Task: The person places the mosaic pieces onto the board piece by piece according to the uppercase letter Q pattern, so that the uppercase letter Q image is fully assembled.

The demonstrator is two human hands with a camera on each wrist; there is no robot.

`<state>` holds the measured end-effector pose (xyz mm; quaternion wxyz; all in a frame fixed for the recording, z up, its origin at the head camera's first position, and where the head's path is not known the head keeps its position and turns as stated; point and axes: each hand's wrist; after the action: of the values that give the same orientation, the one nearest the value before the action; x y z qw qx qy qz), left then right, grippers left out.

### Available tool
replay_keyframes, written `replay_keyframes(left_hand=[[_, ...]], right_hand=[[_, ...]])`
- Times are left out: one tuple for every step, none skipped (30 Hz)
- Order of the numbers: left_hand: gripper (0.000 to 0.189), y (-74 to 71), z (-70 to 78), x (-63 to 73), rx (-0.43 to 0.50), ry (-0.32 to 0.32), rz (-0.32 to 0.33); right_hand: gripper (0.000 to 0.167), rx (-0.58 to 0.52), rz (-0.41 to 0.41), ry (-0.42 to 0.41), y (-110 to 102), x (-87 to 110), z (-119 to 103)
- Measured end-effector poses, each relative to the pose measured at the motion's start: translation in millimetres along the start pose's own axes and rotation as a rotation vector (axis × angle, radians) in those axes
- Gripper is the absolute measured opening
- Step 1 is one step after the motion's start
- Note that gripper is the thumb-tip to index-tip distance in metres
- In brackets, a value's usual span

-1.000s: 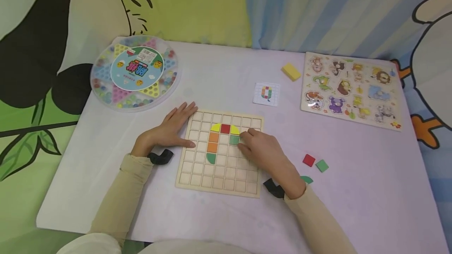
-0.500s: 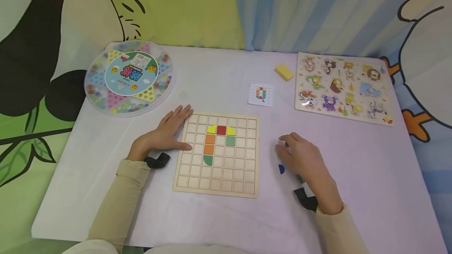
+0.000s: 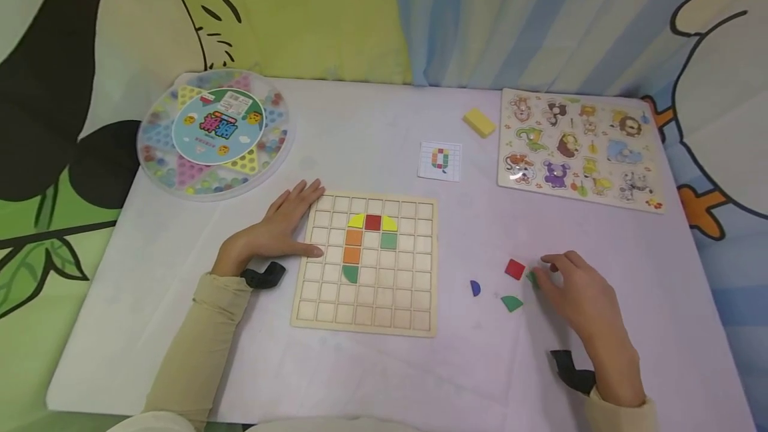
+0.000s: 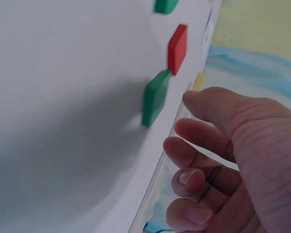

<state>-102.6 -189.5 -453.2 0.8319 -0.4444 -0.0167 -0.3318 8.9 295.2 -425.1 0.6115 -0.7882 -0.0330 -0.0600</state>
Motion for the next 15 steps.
replay_keyframes(left_hand=[[0.118, -0.3, -0.2, 0.5, 0.001, 0.003, 0.001], [0.118, -0.6, -0.4, 1.0, 0.002, 0.005, 0.001], [0.118, -0.7, -1.1, 1.3, 0.002, 0.009, 0.004], [0.118, -0.7, -1.5, 1.6, -0.001, 0.009, 0.003], [0.119, -0.9, -1.9, 2.0, -0.001, 0.011, 0.003], [0.119, -0.8, -2.6, 2.0, -0.002, 0.013, 0.004], [0.119, -0.6, -3.1, 2.1, -0.003, 0.015, 0.005], [0.118, -0.2, -3.5, 2.0, -0.004, 0.014, 0.005], [0.118, 0.2, -3.8, 1.9, -0.005, 0.013, 0.006], [0.119, 0.7, -3.8, 1.9, -0.006, 0.009, 0.005], [0.118, 1.2, -3.8, 1.7, -0.001, 0.012, 0.008], [0.118, 1.8, -3.6, 1.4, 0.003, 0.016, 0.011], [0.118, 2.3, -3.5, 1.4, 0.004, 0.021, 0.015], [0.117, 2.9, -3.2, 1.2, 0.007, 0.026, 0.018], [0.116, 3.0, -2.6, 1.1, 0.016, 0.035, 0.022]], right_hand=[[0.033, 0.005, -0.014, 0.019, 1.0, 2.3, 3.2], [0.035, 0.009, -0.03, 0.037, 2.1, 4.3, 6.1], [0.037, 0.012, -0.049, 0.052, 3.1, 6.1, 9.0], [0.041, 0.012, -0.069, 0.07, 4.3, 7.6, 11.1], [0.044, 0.011, -0.089, 0.086, 5.7, 8.9, 13.1], [0.046, 0.009, -0.103, 0.097, 7.1, 10.1, 14.5], [0.048, 0.008, -0.106, 0.101, 8.7, 11.3, 15.2], [0.049, 0.0, -0.105, 0.1, 10.3, 12.4, 15.9], [0.049, -0.004, -0.097, 0.096, 11.7, 13.2, 16.4], [0.048, -0.009, -0.083, 0.091, 13.1, 14.1, 16.4], [0.048, -0.012, -0.071, 0.084, 14.0, 14.8, 16.3], [0.046, -0.016, -0.058, 0.078, 14.7, 15.0, 16.4], [0.045, -0.02, -0.046, 0.073, 15.2, 15.2, 16.7], [0.044, -0.021, -0.039, 0.071, 15.3, 15.3, 16.8], [0.043, -0.02, -0.035, 0.075, 15.4, 15.2, 17.3]])
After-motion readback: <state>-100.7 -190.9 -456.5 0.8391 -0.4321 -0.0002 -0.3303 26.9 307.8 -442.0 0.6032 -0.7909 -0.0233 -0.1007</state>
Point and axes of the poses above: each hand's wrist, its own x-axis away from the middle knuckle, its own y-axis out of the palm, z = x × y, and after that the axes turned 1 degree about x, right-handed
